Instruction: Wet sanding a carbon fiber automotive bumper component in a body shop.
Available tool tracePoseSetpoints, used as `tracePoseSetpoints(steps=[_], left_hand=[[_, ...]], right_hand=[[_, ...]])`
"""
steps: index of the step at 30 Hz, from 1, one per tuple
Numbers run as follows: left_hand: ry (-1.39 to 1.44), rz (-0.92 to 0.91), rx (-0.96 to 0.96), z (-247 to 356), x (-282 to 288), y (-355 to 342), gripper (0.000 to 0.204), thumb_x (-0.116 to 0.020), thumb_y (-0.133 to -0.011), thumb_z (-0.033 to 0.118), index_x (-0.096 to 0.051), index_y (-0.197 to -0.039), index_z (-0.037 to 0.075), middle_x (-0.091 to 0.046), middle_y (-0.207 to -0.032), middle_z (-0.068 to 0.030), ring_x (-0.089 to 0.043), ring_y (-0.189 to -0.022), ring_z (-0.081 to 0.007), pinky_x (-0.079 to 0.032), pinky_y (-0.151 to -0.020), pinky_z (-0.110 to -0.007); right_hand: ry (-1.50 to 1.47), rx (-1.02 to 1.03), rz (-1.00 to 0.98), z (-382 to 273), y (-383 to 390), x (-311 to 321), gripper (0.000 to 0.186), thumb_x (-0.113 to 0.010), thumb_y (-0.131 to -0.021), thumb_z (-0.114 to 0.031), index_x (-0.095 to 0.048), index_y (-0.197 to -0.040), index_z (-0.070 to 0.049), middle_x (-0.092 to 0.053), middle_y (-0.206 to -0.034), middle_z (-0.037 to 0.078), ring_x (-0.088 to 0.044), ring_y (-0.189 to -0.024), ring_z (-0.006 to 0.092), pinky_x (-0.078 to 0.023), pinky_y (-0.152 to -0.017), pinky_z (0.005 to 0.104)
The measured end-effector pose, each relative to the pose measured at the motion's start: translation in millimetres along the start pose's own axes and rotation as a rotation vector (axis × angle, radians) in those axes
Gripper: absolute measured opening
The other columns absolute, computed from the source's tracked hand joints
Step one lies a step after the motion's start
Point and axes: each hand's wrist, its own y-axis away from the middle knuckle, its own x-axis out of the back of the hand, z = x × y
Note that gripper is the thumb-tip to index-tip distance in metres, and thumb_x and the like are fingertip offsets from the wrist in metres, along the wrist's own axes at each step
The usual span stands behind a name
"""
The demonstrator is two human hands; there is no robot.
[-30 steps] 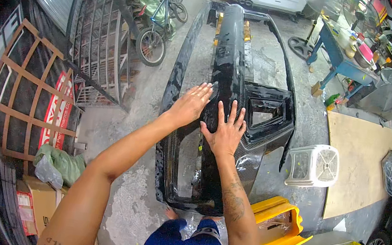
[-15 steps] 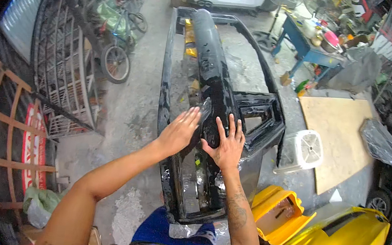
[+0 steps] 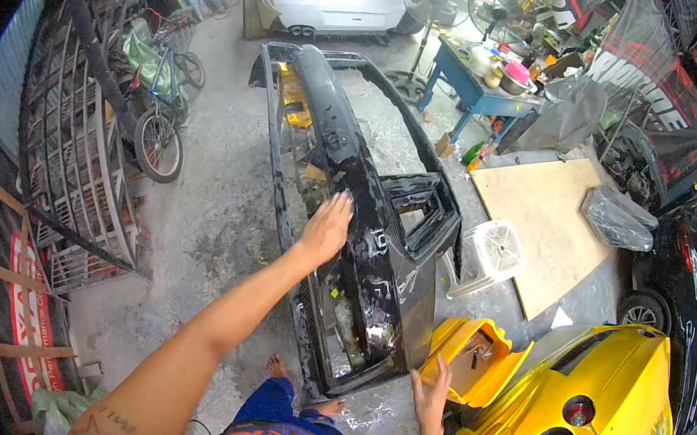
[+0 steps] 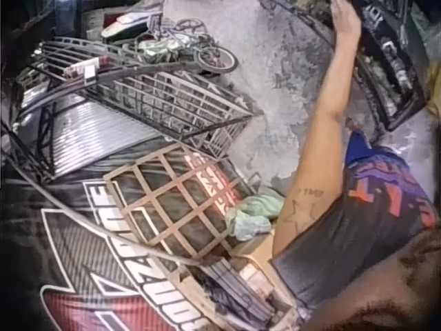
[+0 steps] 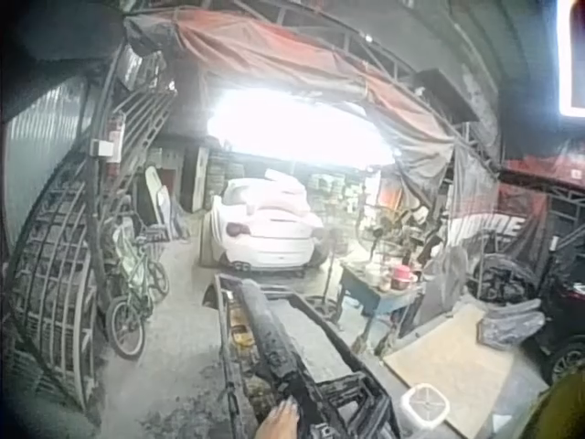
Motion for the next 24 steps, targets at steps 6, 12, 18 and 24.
tracePoseSetpoints(steps=[6,12,18,24], left_hand=[[0.112,0.042,0.005,10,-8,31,0.043,-0.045,-0.103,0.016,-0.052,-0.137,-0.010,-0.049,-0.147,-0.0268,-0.044,-0.140,-0.0397,-0.037,-0.115,-0.047],[-0.169,-0.047,-0.015,-7,-4,12,0.052,-0.047,-0.094,0.009,-0.047,-0.142,-0.011,-0.042,-0.153,-0.0276,-0.041,-0.143,-0.0383,-0.031,-0.119,-0.045],[-0.202,0.048,-0.162,-21,-3,47,0.053,-0.051,-0.089,0.005,-0.049,-0.139,-0.010,-0.045,-0.152,-0.0244,-0.043,-0.141,-0.0392,-0.036,-0.116,-0.046],[-0.350,-0.059,-0.343,-27,4,24,0.052,-0.051,-0.088,0.008,-0.053,-0.134,-0.015,-0.048,-0.149,-0.0238,-0.046,-0.136,-0.0466,-0.040,-0.111,-0.050]], right_hand=[[-0.115,-0.454,-0.290,95,310,60,0.021,-0.076,-0.088,-0.010,-0.070,-0.100,0.006,-0.070,-0.086,0.011,-0.065,-0.085,0.0185,-0.053,-0.079,0.0376],[-0.242,-0.412,-0.386,81,299,43,0.023,-0.076,-0.087,-0.011,-0.070,-0.102,0.005,-0.070,-0.088,0.011,-0.065,-0.087,0.0191,-0.053,-0.080,0.0377],[-0.346,-0.421,-0.360,54,275,12,0.026,-0.077,-0.087,-0.012,-0.069,-0.105,0.005,-0.070,-0.091,0.012,-0.065,-0.089,0.0198,-0.053,-0.081,0.0379],[-0.459,-0.407,-0.407,-11,246,-52,0.028,-0.077,-0.087,-0.013,-0.068,-0.107,0.004,-0.070,-0.094,0.013,-0.065,-0.091,0.0204,-0.053,-0.083,0.0381]])
